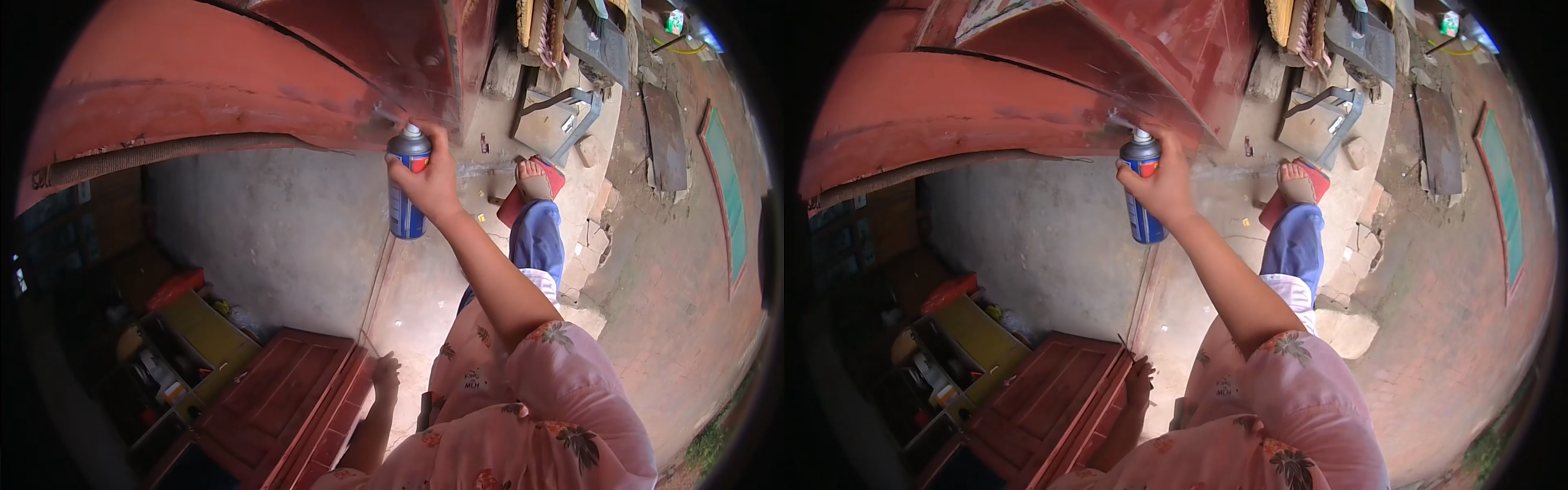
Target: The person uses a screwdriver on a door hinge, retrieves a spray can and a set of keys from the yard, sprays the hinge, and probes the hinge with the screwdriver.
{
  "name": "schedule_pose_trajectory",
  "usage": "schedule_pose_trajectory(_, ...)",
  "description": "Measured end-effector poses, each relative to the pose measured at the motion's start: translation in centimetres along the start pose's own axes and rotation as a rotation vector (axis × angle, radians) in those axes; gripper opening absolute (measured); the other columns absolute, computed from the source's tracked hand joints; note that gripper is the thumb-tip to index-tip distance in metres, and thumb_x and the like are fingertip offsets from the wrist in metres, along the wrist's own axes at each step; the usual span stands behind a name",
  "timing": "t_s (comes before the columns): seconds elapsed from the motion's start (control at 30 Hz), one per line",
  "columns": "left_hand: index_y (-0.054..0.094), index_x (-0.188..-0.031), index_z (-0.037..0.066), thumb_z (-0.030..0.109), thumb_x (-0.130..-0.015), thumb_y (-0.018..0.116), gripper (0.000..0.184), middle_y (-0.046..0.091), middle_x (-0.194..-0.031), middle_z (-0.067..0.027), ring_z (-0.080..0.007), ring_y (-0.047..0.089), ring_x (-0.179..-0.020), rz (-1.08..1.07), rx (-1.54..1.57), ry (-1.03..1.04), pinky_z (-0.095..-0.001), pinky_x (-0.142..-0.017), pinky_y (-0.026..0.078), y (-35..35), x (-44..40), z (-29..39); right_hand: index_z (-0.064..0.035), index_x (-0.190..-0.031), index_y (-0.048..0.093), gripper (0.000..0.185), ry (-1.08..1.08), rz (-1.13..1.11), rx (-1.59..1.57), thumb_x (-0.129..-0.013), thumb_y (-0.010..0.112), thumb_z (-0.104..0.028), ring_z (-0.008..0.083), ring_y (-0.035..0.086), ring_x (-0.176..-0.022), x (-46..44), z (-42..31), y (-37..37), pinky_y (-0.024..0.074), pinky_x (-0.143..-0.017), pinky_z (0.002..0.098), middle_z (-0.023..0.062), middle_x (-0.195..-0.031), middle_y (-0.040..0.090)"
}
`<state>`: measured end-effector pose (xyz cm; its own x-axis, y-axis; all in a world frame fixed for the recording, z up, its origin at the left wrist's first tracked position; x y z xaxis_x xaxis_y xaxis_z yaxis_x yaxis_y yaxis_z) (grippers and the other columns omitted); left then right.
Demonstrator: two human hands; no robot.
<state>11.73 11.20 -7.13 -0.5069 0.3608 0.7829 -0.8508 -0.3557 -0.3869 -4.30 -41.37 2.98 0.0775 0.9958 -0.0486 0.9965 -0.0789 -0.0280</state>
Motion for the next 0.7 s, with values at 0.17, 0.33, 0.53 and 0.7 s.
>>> schedule_pose_trajectory(0.17, 0.056, -0.119, 0.0, 0.021, -0.09, 0.054, 0.036, 0.059, -0.09, -0.0032, -0.012, 0.06, -0.079, 0.017, 0.012, -0.019, -0.0235, -0.063, 0.045, 0.2, 0.3, -0.9, -0.0057, -0.118, 0.042, 0.053, 0.095, 0.042, -0.025, -0.074, 0.071, -0.012, 0.0179, 0.057, -0.087, 0.4, 3.1, -0.2, 0.0478, -0.079, 0.0314, 0.011, -0.102, 0.056)
schedule_pose_trajectory(0.33, 0.055, -0.121, -0.003, 0.02, -0.089, 0.052, 0.039, 0.059, -0.095, -0.0062, -0.0134, 0.06, -0.083, 0.031, 0.012, -0.099, -0.0253, -0.066, 0.045, 1.4, 0.6, -1.3, -0.0053, -0.117, 0.042, 0.052, 0.166, 0.008, -0.051, -0.074, 0.07, -0.012, 0.0169, 0.057, -0.086, 0.4, 5.6, -0.2, 0.0478, -0.079, 0.0305, 0.0109, -0.1, 0.057)
schedule_pose_trajectory(0.53, 0.053, -0.124, -0.003, 0.017, -0.089, 0.051, 0.041, 0.058, -0.101, -0.009, -0.0151, 0.06, -0.088, 0.022, 0.009, -0.122, -0.0281, -0.07, 0.047, 2.1, 1.3, -3.1, -0.0044, -0.116, 0.043, 0.052, 0.158, -0.014, -0.019, -0.073, 0.071, -0.013, 0.0167, 0.058, -0.084, 0.1, 6.2, 0.1, 0.0478, -0.077, 0.0301, 0.0109, -0.098, 0.058)
schedule_pose_trajectory(0.7, 0.054, -0.123, -0.002, 0.013, -0.09, 0.052, 0.036, 0.062, -0.088, -0.0074, -0.0148, 0.062, -0.083, 0.055, 0.009, -0.17, -0.0235, -0.06, 0.047, 1.7, 2.2, -3.7, -0.0045, -0.116, 0.043, 0.052, 0.181, -0.019, -0.032, -0.073, 0.071, -0.013, 0.0176, 0.058, -0.084, 0.1, 7.6, 0.6, 0.0479, -0.077, 0.0309, 0.0112, -0.098, 0.058)
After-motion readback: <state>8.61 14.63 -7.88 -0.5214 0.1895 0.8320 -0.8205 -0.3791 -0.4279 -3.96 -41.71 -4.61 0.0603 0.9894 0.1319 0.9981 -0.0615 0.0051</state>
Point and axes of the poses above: each hand's wrist, its own x-axis away from the middle knuckle, its own y-axis out of the palm, z = x × y, the point moved 9 cm from there along -x, towards the middle knuckle
